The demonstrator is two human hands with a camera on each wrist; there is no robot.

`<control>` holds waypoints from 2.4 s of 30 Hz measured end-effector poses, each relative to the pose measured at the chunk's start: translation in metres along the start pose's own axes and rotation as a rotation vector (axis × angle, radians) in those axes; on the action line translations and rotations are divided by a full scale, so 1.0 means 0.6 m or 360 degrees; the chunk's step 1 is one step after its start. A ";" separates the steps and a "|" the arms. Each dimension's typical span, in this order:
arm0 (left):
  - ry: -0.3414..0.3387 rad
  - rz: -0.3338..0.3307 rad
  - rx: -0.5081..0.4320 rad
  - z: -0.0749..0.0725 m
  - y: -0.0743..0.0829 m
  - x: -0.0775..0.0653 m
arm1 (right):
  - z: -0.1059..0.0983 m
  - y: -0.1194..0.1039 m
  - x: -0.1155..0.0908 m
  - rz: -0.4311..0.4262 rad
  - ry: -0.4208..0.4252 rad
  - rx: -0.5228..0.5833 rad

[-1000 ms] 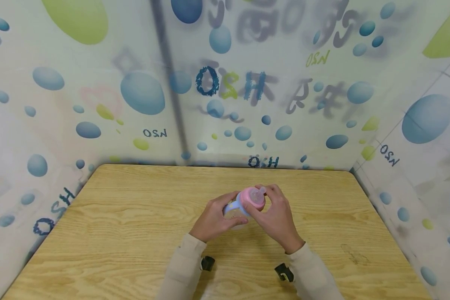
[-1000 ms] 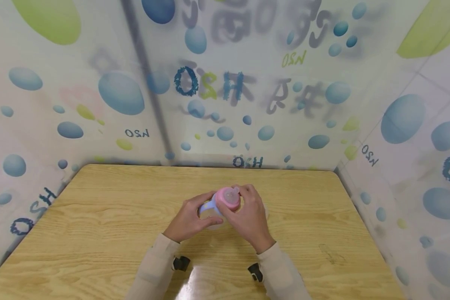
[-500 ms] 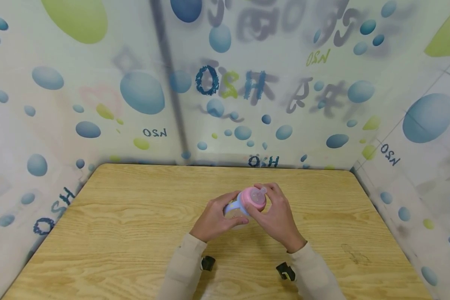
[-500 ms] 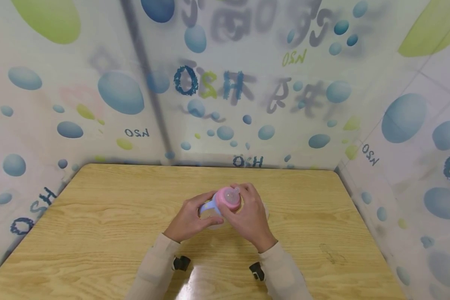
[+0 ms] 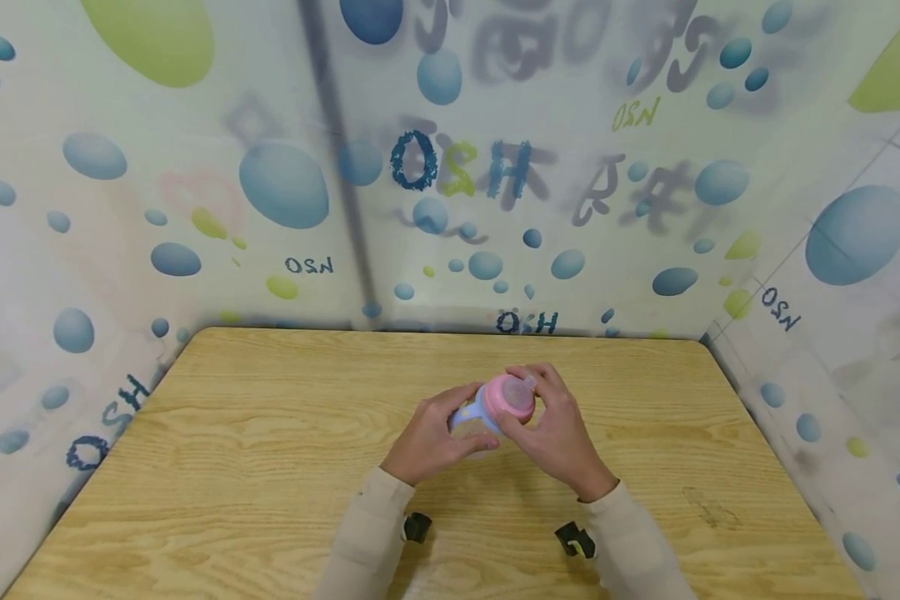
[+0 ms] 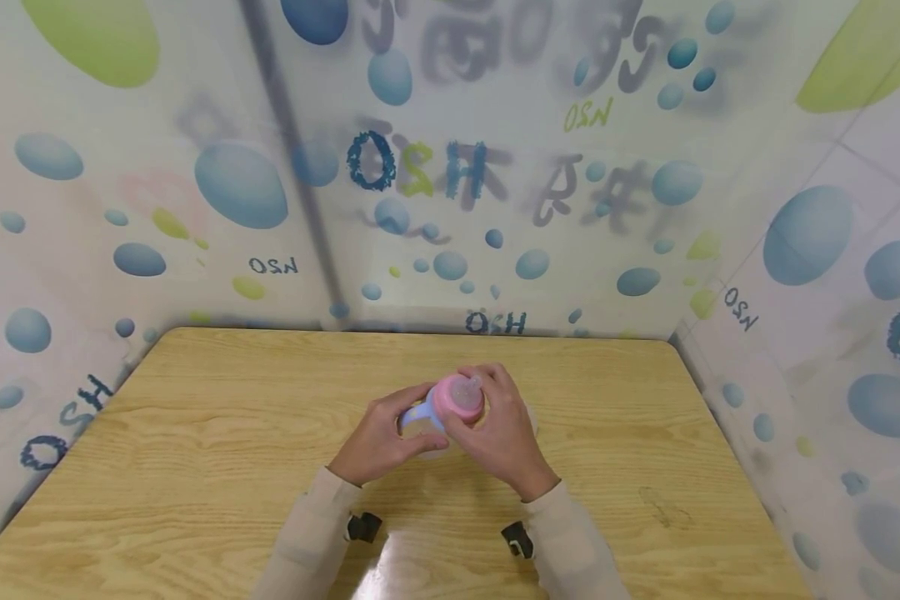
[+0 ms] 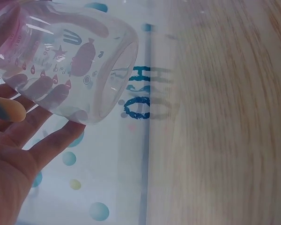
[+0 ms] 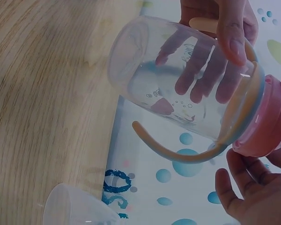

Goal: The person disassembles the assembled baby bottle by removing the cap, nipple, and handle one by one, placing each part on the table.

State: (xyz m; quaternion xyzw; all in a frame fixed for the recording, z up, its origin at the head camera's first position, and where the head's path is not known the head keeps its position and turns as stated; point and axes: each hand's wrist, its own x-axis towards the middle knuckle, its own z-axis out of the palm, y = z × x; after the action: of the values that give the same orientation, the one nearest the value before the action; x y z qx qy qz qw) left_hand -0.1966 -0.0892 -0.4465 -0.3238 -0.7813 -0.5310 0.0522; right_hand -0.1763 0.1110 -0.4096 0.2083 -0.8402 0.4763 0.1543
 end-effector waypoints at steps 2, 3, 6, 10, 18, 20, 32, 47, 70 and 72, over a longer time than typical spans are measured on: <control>0.0002 0.0010 0.0013 0.000 0.001 0.000 | 0.000 0.001 0.000 -0.0003 -0.0005 0.0003; 0.0002 0.0012 0.0017 0.000 0.001 0.000 | -0.001 0.001 0.000 -0.0004 -0.0007 0.0008; -0.0004 0.0009 0.0037 -0.001 0.002 0.000 | -0.001 0.002 0.000 -0.0009 -0.0011 0.0016; -0.0018 -0.0019 0.0040 0.000 0.003 -0.001 | -0.002 0.005 -0.001 -0.0012 -0.0029 0.0026; -0.0017 -0.0016 0.0037 -0.001 0.002 0.000 | -0.004 0.006 0.000 -0.0001 -0.0062 0.0071; -0.0025 -0.0022 0.0049 -0.001 0.002 0.000 | -0.005 0.007 0.000 0.0005 -0.0073 0.0088; -0.0032 -0.0005 0.0070 0.000 0.001 0.000 | -0.007 0.011 -0.001 -0.0017 -0.0103 0.0119; 0.0000 -0.0034 0.0102 -0.001 0.000 -0.002 | 0.006 -0.008 -0.006 0.0234 0.0211 -0.0308; 0.0026 -0.0092 0.0057 -0.002 0.005 -0.002 | 0.004 -0.015 0.000 0.0147 0.0160 -0.0104; 0.0025 -0.0093 0.0056 -0.002 0.004 -0.002 | 0.003 -0.016 0.000 0.0145 0.0145 -0.0096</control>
State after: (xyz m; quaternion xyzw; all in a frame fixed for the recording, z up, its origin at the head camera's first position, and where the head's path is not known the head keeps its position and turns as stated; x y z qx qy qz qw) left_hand -0.1946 -0.0899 -0.4443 -0.2956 -0.7992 -0.5211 0.0486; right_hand -0.1718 0.1050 -0.4038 0.1432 -0.8549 0.4663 0.1767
